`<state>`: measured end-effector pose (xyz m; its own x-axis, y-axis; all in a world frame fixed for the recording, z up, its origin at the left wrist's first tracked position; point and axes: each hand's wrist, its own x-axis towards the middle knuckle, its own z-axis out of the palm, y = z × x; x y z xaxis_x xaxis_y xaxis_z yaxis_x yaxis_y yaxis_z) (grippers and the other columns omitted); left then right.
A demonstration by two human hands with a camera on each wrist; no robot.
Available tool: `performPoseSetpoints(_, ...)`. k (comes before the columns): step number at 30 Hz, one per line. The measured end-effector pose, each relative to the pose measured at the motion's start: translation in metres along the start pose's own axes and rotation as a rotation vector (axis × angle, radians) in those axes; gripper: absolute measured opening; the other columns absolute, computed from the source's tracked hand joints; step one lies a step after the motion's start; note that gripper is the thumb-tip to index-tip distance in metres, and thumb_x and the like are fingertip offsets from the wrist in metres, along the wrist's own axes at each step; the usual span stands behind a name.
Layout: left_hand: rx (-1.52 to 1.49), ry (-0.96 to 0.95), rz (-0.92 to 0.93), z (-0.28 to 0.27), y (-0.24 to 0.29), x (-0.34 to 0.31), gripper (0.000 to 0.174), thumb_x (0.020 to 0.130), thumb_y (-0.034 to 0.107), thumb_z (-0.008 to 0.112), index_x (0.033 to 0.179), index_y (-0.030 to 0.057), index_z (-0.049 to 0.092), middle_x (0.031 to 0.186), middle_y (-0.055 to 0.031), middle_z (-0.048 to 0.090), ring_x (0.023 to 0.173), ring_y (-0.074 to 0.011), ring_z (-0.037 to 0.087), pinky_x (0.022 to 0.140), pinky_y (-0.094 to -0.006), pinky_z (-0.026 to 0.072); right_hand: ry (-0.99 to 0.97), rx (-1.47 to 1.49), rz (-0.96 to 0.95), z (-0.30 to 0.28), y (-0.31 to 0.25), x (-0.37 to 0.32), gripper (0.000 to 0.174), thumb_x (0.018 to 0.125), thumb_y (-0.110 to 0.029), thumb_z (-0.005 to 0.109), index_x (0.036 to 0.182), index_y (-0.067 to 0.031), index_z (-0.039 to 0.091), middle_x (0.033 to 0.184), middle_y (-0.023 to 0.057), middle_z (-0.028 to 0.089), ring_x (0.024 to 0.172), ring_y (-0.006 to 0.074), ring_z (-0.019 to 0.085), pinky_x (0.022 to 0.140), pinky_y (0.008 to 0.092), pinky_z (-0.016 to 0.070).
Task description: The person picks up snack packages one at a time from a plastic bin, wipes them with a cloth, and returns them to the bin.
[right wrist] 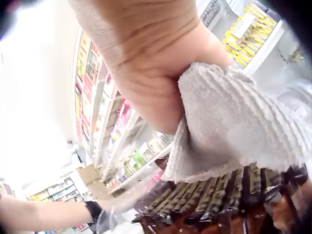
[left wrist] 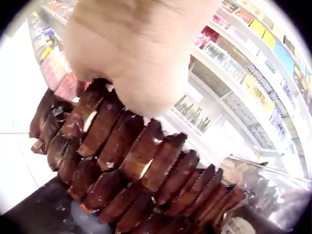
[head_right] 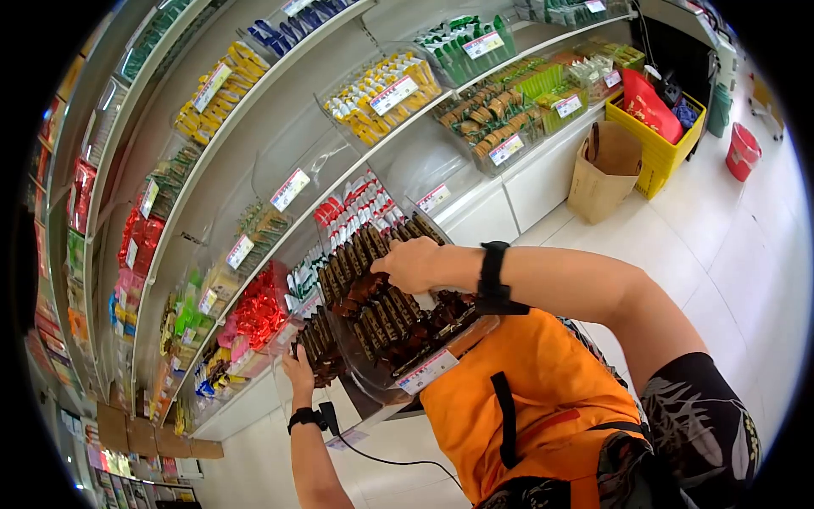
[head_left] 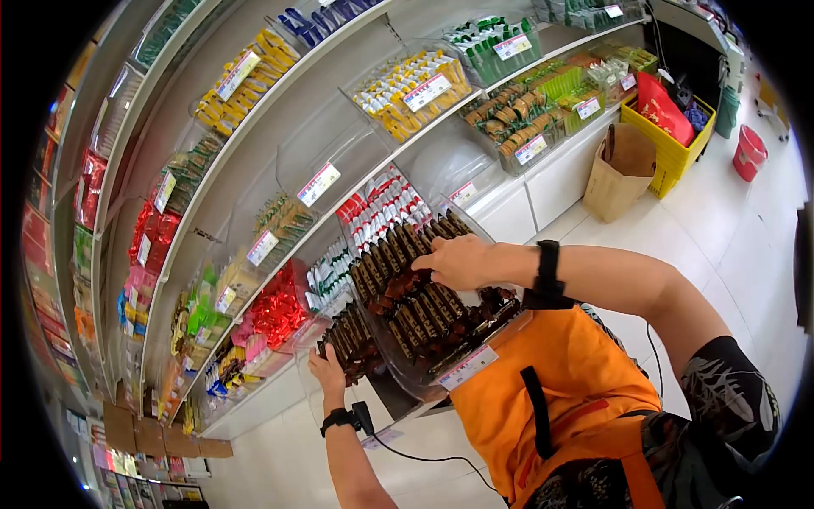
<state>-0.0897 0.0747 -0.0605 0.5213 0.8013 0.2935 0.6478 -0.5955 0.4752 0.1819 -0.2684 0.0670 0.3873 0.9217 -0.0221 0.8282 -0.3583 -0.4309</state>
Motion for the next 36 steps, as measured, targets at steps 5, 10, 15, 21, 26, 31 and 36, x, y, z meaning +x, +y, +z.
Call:
performPoseSetpoints(5, 0.164, -0.184, 0.0, -0.024, -0.03, 0.009, 0.055, 0.091, 0.026, 0.057, 0.132, -0.005, 0.039, 0.123, -0.0303, 0.048, 0.113, -0.0452, 0.047, 0.1, -0.0462, 0.0368, 0.014, 0.044, -0.03, 0.013, 0.017, 0.028, 0.045, 0.091, -0.026, 0.056, 0.134, -0.0218, 0.044, 0.108, 0.0168, 0.065, 0.103, 0.0343, 0.063, 0.087, 0.0465, 0.048)
performPoseSetpoints(10, 0.055, -0.401, -0.171, -0.053, 0.026, -0.013, 0.07, 0.072, -0.003, 0.07, 0.133, -0.0046, 0.037, 0.122, -0.0277, 0.051, 0.114, -0.0403, 0.049, 0.099, -0.0426, 0.0404, 0.049, 0.056, -0.02, 0.007, 0.013, 0.028, 0.033, 0.09, -0.022, 0.057, 0.122, -0.0168, 0.05, 0.101, 0.0155, 0.066, 0.098, 0.0334, 0.064, 0.084, 0.0459, 0.0487)
performPoseSetpoints(15, 0.14, -0.255, 0.138, -0.04, 0.002, -0.012, 0.072, 0.07, -0.013, 0.065, 0.135, -0.0038, 0.038, 0.12, -0.0228, 0.057, 0.112, -0.034, 0.056, 0.096, -0.0371, 0.0448, 0.267, 0.038, -0.035, 0.024, 0.021, 0.031, 0.02, 0.087, -0.016, 0.058, 0.107, -0.0123, 0.058, 0.098, 0.0139, 0.065, 0.093, 0.0332, 0.064, 0.078, 0.0454, 0.0498)
performPoseSetpoints(21, -0.104, -0.221, 0.225, -0.032, -0.003, -0.019, 0.063, 0.074, -0.015, 0.055, 0.134, -0.0022, 0.043, 0.119, -0.0244, 0.059, 0.111, -0.0366, 0.058, 0.094, -0.0395, 0.0465, 0.356, 0.035, -0.005, 0.017, 0.022, 0.012, 0.013, 0.084, -0.012, 0.056, 0.095, -0.0083, 0.063, 0.097, 0.0144, 0.065, 0.093, 0.0331, 0.065, 0.078, 0.0444, 0.0505)
performPoseSetpoints(26, 0.089, -0.206, 0.362, -0.04, 0.014, -0.03, 0.054, 0.079, -0.006, 0.061, 0.131, -0.0032, 0.045, 0.12, -0.0227, 0.056, 0.108, -0.038, 0.057, 0.094, -0.0408, 0.0466, 0.473, 0.366, -0.049, -0.007, 0.018, -0.038, 0.014, 0.084, -0.016, 0.064, 0.094, -0.0068, 0.065, 0.094, 0.0117, 0.066, 0.087, 0.0275, 0.064, 0.077, 0.0375, 0.0499)
performPoseSetpoints(31, 0.017, -0.142, 0.256, -0.068, 0.033, -0.022, 0.05, 0.082, -0.001, 0.062, 0.13, -0.0035, 0.049, 0.128, -0.0214, 0.055, 0.117, -0.0354, 0.053, 0.101, -0.0396, 0.0408, 0.302, 0.986, -0.031, -0.027, 0.018, -0.095, 0.015, 0.088, -0.015, 0.065, 0.098, -0.0037, 0.067, 0.093, 0.0044, 0.068, 0.087, 0.0114, 0.062, 0.08, 0.0275, 0.0482)
performPoseSetpoints(36, -0.733, -0.272, 0.112, -0.137, 0.189, -0.07, 0.039, 0.099, 0.022, 0.051, 0.129, -0.0028, 0.053, 0.125, -0.0157, 0.059, 0.109, -0.0218, 0.059, 0.09, -0.0322, 0.0482, 0.124, 1.4, 0.028, -0.019, -0.001, -0.135, 0.016, 0.092, -0.016, 0.065, 0.101, -0.0024, 0.065, 0.094, 0.0003, 0.065, 0.088, 0.006, 0.059, 0.079, 0.0226, 0.0478)
